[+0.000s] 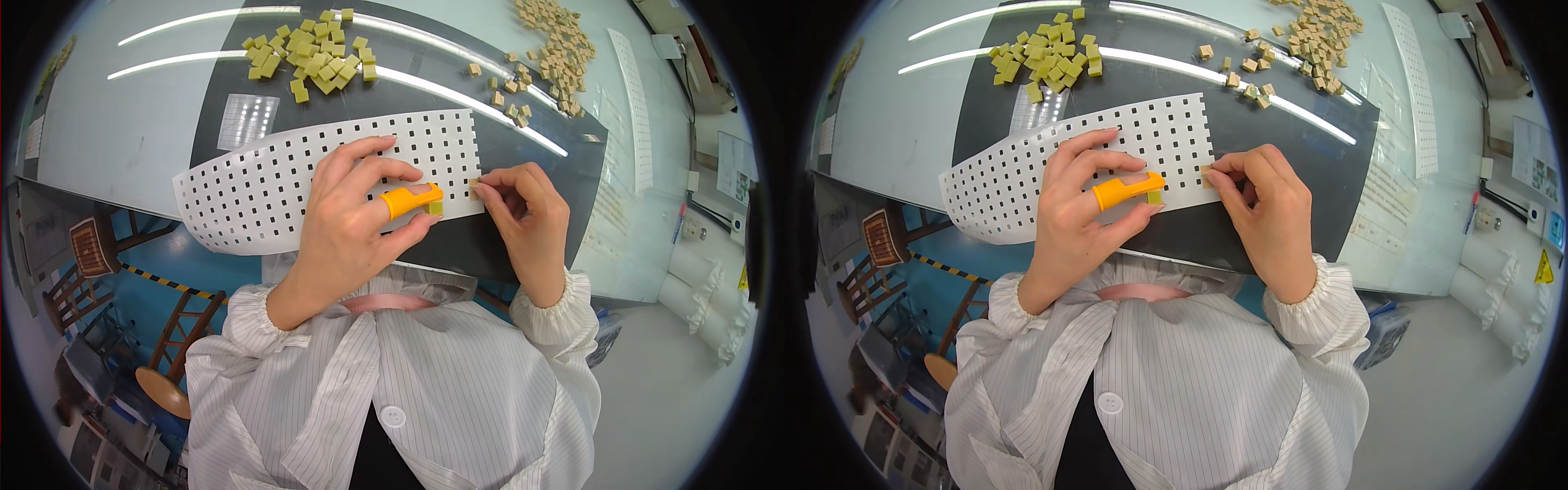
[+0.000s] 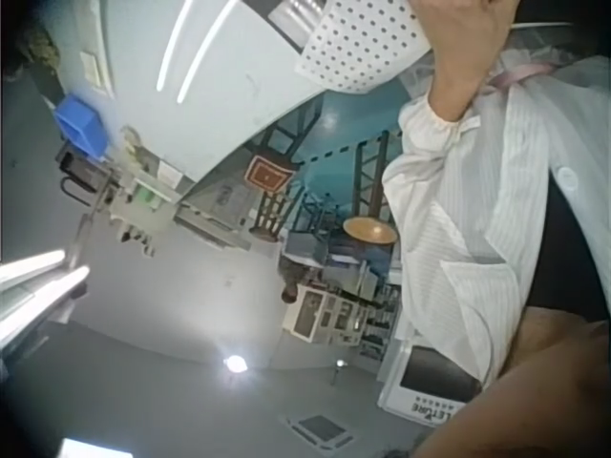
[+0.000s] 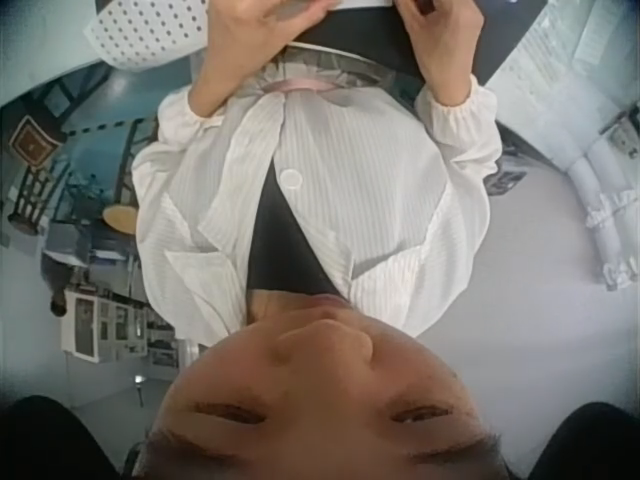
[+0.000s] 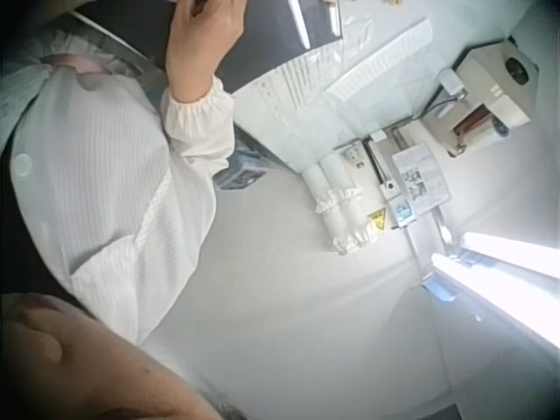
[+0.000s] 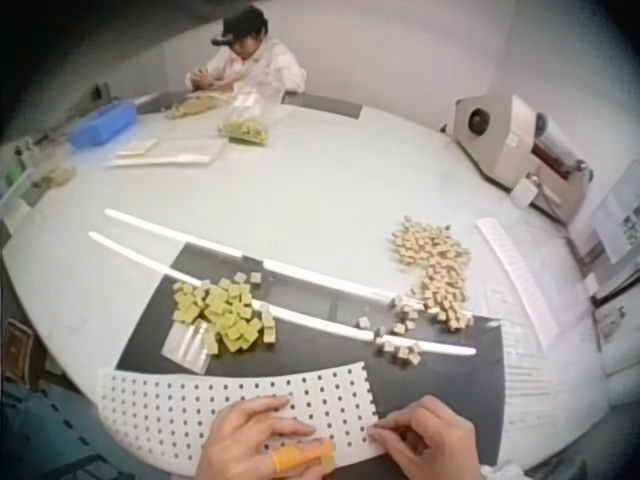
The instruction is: Assembling small yellow components onto a white grid board at a manufacturing workstation.
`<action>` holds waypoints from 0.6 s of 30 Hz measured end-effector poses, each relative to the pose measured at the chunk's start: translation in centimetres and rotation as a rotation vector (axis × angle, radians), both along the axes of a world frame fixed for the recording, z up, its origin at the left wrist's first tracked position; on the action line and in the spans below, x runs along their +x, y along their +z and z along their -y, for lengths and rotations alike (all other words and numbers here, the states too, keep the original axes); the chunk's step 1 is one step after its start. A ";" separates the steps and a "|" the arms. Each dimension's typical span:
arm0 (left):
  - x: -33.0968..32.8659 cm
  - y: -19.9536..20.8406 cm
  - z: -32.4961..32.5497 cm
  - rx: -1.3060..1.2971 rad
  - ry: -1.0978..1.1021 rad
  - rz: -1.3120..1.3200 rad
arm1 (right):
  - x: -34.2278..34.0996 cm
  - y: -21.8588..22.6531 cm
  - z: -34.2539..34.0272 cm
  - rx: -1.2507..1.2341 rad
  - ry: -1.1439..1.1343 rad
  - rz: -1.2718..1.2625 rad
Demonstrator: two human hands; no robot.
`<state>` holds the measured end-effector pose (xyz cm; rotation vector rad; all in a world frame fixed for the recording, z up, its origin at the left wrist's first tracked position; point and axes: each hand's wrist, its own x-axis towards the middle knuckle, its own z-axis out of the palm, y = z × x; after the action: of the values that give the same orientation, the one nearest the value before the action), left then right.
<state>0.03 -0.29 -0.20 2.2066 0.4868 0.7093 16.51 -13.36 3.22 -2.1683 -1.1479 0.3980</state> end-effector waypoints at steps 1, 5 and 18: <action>0.0 0.0 0.0 -0.002 0.001 -0.002 | 0.1 0.0 0.0 0.000 0.001 0.000; 0.0 0.0 0.0 -0.008 0.008 -0.002 | 0.4 0.1 0.1 -0.037 -0.018 -0.096; 0.0 0.0 -0.2 0.006 -0.013 0.004 | 1.3 2.5 -2.5 -0.241 0.032 -1.170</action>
<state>0.02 -0.11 -0.21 2.2113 0.4683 0.7091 17.77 -10.87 5.71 -1.5835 -0.4512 1.5980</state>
